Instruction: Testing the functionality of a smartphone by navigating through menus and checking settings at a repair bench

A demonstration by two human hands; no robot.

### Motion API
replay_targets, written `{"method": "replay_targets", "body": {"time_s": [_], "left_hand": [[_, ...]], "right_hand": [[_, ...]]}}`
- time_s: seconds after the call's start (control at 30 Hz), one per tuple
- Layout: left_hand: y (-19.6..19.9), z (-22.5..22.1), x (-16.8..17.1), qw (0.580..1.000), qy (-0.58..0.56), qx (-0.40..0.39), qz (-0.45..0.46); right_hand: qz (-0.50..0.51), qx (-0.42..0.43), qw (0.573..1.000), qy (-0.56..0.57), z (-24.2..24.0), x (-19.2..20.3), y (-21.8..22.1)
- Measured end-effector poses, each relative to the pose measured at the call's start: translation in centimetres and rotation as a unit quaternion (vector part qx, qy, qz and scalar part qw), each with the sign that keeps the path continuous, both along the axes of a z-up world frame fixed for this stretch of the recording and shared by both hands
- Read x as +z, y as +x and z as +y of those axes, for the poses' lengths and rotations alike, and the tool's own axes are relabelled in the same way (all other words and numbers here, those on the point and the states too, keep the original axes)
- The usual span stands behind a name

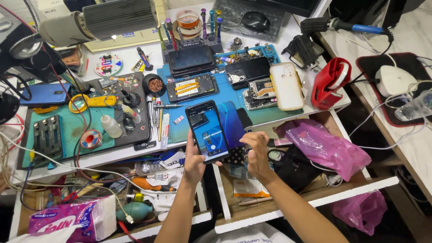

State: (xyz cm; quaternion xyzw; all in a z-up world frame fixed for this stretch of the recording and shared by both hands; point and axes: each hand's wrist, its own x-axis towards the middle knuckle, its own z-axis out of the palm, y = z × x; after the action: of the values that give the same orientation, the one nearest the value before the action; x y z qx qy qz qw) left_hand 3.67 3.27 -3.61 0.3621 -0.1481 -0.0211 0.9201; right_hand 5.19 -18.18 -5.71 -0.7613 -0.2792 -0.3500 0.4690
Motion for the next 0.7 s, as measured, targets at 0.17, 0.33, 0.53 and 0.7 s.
{"method": "replay_targets", "body": {"time_s": [0.17, 0.33, 0.53, 0.7], "left_hand": [[0.4, 0.2, -1.1, 1.0, -0.01, -0.007, -0.004], [0.3, 0.1, -0.9, 1.0, -0.014, -0.008, -0.004], [0.2, 0.2, -0.5, 1.0, -0.019, -0.001, 0.0], [0.3, 0.2, -0.5, 1.0, -0.028, 0.002, 0.004]], "right_hand": [[-0.002, -0.008, 1.0, 0.017, -0.6, -0.1, 0.5], [0.002, -0.018, 1.0, 0.008, -1.1, -0.1, 0.6], [-0.018, -0.033, 0.999, 0.002, -0.5, 0.8, 0.5], [-0.034, -0.031, 0.998, -0.033, -0.8, 0.0, 0.5]]}}
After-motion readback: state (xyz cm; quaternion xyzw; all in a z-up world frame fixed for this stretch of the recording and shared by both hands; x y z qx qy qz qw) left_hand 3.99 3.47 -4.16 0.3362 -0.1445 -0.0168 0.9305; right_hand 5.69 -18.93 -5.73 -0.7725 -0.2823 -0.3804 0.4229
